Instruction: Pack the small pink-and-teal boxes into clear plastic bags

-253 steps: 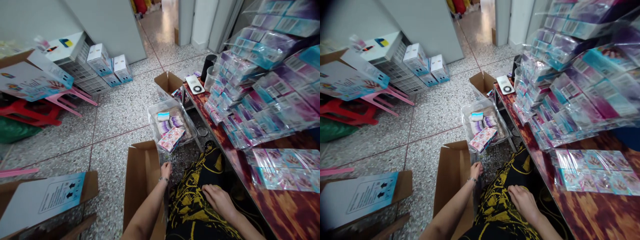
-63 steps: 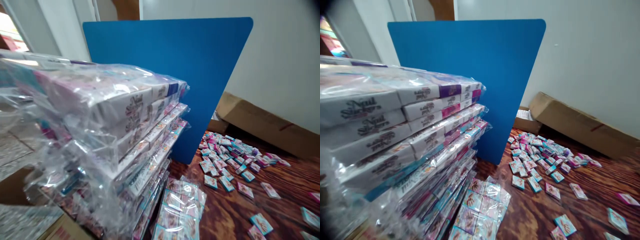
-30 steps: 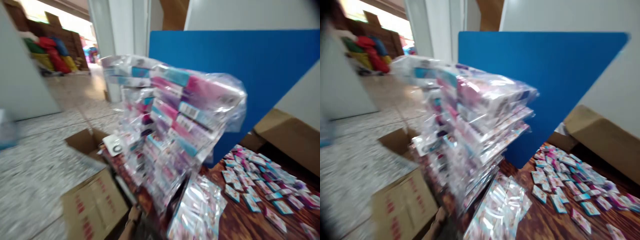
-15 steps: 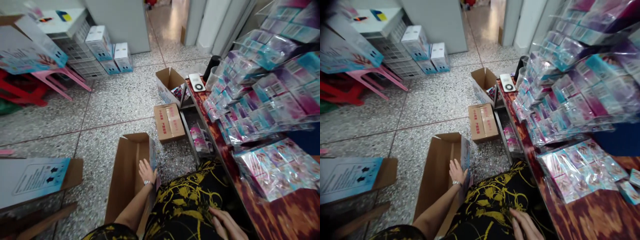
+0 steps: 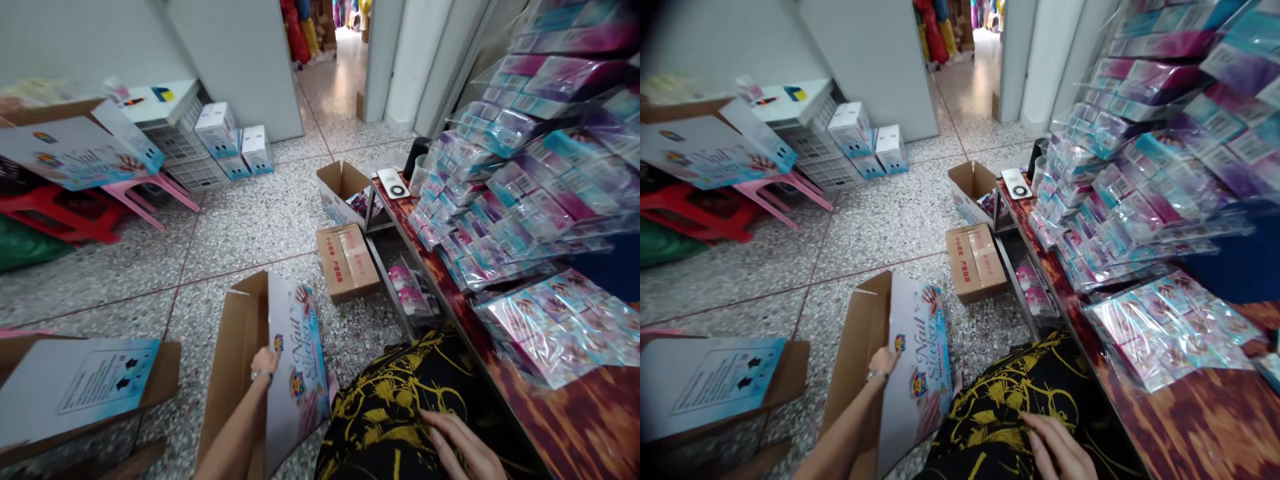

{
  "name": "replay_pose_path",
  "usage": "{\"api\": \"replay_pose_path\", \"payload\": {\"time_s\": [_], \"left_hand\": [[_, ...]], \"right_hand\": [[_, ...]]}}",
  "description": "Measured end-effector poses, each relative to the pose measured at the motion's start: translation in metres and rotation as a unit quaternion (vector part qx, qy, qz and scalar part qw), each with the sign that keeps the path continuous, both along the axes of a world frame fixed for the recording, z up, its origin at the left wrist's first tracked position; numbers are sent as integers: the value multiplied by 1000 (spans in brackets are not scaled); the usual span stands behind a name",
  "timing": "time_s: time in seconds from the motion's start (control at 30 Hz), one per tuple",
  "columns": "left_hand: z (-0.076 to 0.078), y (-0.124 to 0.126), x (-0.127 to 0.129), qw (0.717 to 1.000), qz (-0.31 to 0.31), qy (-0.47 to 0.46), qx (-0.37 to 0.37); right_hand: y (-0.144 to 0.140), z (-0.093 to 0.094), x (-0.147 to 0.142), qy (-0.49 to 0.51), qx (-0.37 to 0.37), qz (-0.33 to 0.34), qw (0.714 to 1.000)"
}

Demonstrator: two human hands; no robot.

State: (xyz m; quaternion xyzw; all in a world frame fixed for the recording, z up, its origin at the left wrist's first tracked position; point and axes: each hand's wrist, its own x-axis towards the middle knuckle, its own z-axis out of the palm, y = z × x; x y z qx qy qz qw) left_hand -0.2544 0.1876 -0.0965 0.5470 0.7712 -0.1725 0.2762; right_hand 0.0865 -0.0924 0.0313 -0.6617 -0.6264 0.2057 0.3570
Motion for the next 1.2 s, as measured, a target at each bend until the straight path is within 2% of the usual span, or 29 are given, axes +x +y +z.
{"api": "replay_pose_path", "payload": {"time_s": [0.1, 0.2, 0.3, 0.4, 0.5, 0.57, 0.67, 0.73, 0.83, 0.93, 1.03, 1.1, 1.2], "left_hand": [[51, 33, -20, 999, -21, -13, 46], [105, 54, -17, 993, -55, -54, 94], [151, 71, 10, 981, -98, -105, 134], [180, 96, 64, 967, -136, -137, 167], [185, 127, 146, 955, -164, -152, 195], [178, 141, 209, 950, -173, -158, 205], [157, 145, 298, 947, -174, -176, 205], [143, 139, 341, 944, -173, -196, 202], [132, 135, 376, 940, -171, -226, 190], [138, 144, 382, 929, -196, -266, 168], [158, 159, 360, 908, -227, -313, 160], [177, 166, 325, 892, -233, -344, 178], [201, 169, 237, 878, -188, -365, 246]], "right_hand": [[6, 2, 2, 16, 13, 13, 1000], [8, 4, 2, 32, 23, 6, 999], [6, 3, 1, 46, 40, -16, 998], [2, 2, 3, 59, 44, -32, 997], [-4, 0, 8, 62, 44, -43, 996], [-8, -3, 11, 56, 48, -38, 997], [-12, -9, 12, 47, 63, -50, 996], [-12, -13, 11, 45, 66, -61, 995], [-1, -16, 6, 43, 49, -40, 997], [32, -16, 3, 60, 4, -75, 995], [82, -22, 8, 110, -46, -175, 977], [117, -30, 14, 137, -77, -207, 966], [158, -42, 21, 151, -133, -179, 963]]}}
